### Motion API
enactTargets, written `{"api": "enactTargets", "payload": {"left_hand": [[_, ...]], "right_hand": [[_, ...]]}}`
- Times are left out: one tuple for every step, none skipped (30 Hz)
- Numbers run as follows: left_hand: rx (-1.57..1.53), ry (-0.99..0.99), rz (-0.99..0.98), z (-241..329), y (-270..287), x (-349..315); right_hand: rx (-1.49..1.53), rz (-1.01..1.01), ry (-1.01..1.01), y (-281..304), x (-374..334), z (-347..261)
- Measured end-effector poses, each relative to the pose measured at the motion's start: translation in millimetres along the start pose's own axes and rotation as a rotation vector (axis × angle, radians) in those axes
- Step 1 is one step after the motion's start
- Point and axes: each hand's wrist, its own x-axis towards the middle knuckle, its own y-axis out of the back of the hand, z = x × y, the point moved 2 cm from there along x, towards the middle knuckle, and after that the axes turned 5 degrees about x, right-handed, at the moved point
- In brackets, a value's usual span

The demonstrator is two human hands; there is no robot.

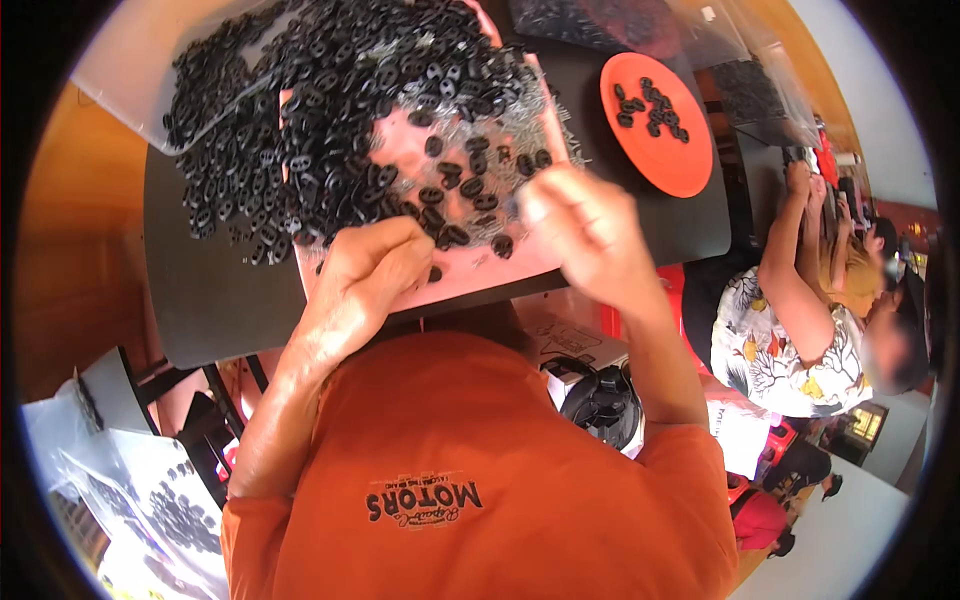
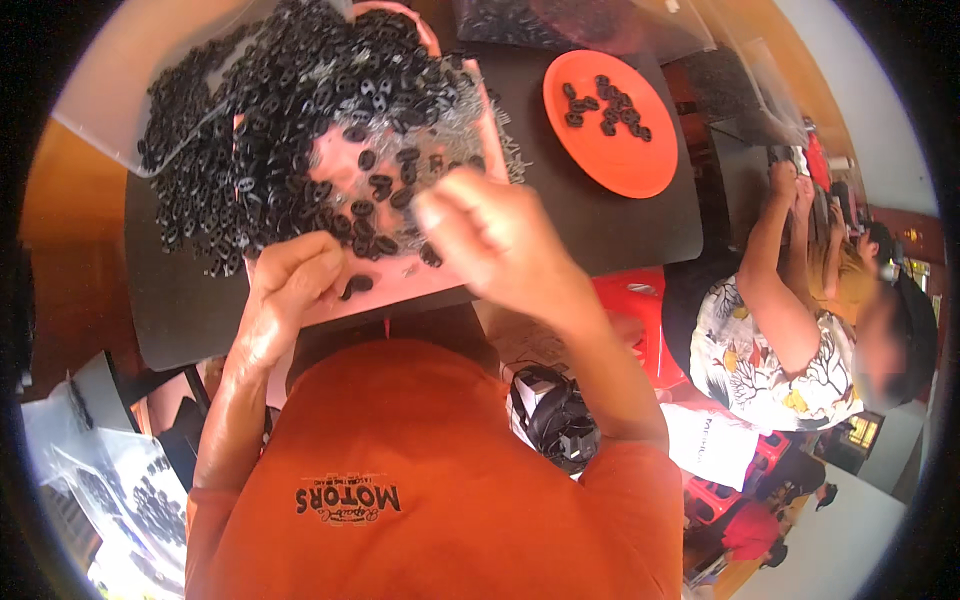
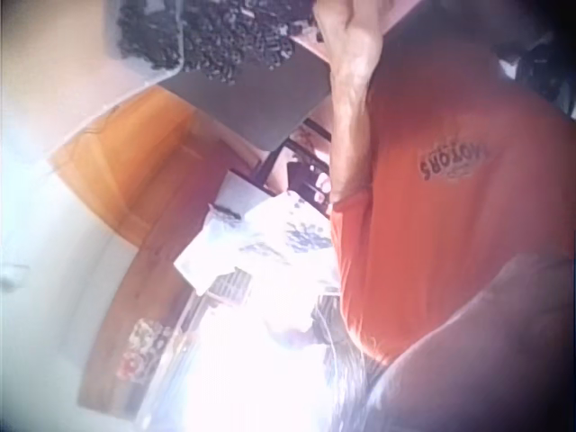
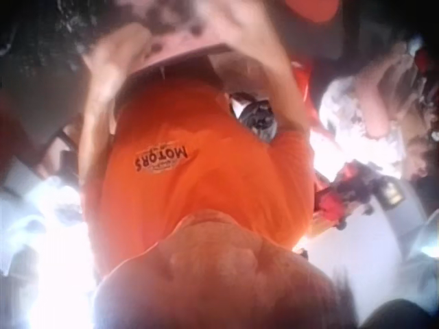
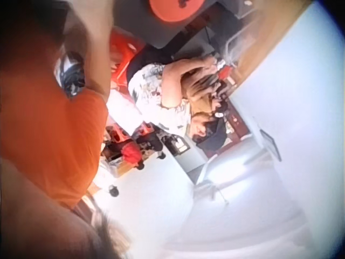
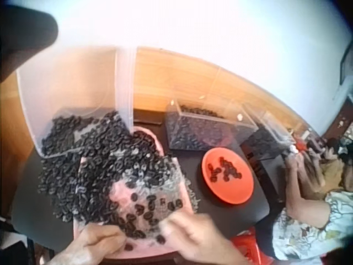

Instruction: The person sits at a table and repeatedly picks up small black plastic components and metal screws. They insert the screws into the plastic parts by hand, assembling them one by one. The assembled units are placed on a pink mat on the table.

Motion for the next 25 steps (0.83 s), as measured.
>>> {"api": "enactTargets", "payload": {"left_hand": [[0.013, -0.006, 0.017, 0, 0, 0], [0.024, -0.011, 0.037, 1, -1, 0], [0.043, -0.025, 0.035, -1, -1, 0], [0.062, -0.034, 0.040, -3, -2, 0], [0.080, -0.043, 0.044, -4, -2, 1], [0.123, -0.101, 0.052, -3, -4, 1], [0.165, -0.157, 0.063, -2, -4, 1], [0.207, -0.212, 0.075, 0, -5, 1], [0.250, -0.221, 0.080, 2, -3, 1], [0.296, -0.266, 0.110, 4, -3, 1], [0.341, -0.310, 0.139, 5, -7, 2], [0.397, -0.350, 0.171, 5, -9, 1], [0.454, -0.352, 0.204, 4, -10, 2], [0.511, -0.376, 0.238, 4, -10, 2], [0.567, -0.401, 0.264, 4, -11, 3], [0.618, -0.428, 0.292, 3, -11, 4], [0.650, -0.449, 0.303, 0, -10, 5], [0.673, -0.461, 0.319, 2, -10, 4], [0.683, -0.484, 0.330, 1, -10, 4], [0.692, -0.507, 0.341, 1, -11, 4], [0.728, -0.499, 0.346, 2, -10, 4], [0.750, -0.510, 0.346, 2, -11, 4], [0.772, -0.522, 0.346, 0, -11, 5], [0.794, -0.531, 0.351, 1, -11, 4], [0.816, -0.513, 0.345, 2, -10, 2]], "right_hand": [[-0.037, 0.086, -0.115, 20, -2, 8], [0.045, 0.217, -0.185, 35, -1, 8], [-0.095, 0.272, -0.213, 57, -3, 17], [-0.058, 0.326, -0.264, 75, -3, 26], [-0.153, 0.368, -0.278, 92, -4, 32], [-0.329, 0.374, -0.241, 112, -3, 44], [-0.479, 0.382, -0.281, 123, 1, 49], [-0.630, 0.388, -0.320, 131, 2, 52], [-0.653, 0.387, -0.329, 133, 2, 57], [-0.677, 0.386, -0.338, 134, 0, 64], [-0.701, 0.385, -0.347, 135, 0, 67], [-0.654, 0.363, -0.278, 127, 3, 66], [-0.608, 0.341, -0.208, 115, 5, 63], [-0.562, 0.318, -0.139, 103, 8, 60], [-0.540, 0.291, -0.054, 93, 11, 53], [-0.506, 0.269, -0.024, 83, 16, 48], [-0.488, 0.229, 0.074, 73, 21, 44], [-0.451, 0.187, 0.176, 63, 27, 42], [-0.430, 0.143, 0.180, 53, 33, 37], [-0.409, 0.099, 0.184, 43, 39, 34], [-0.446, 0.084, 0.240, 33, 48, 34], [-0.480, 0.050, 0.265, 26, 58, 31], [-0.528, 0.030, 0.278, 18, 70, 37], [-0.574, 0.007, 0.294, 10, 84, 43], [-0.655, -0.024, 0.253, 1, 96, 44]]}}
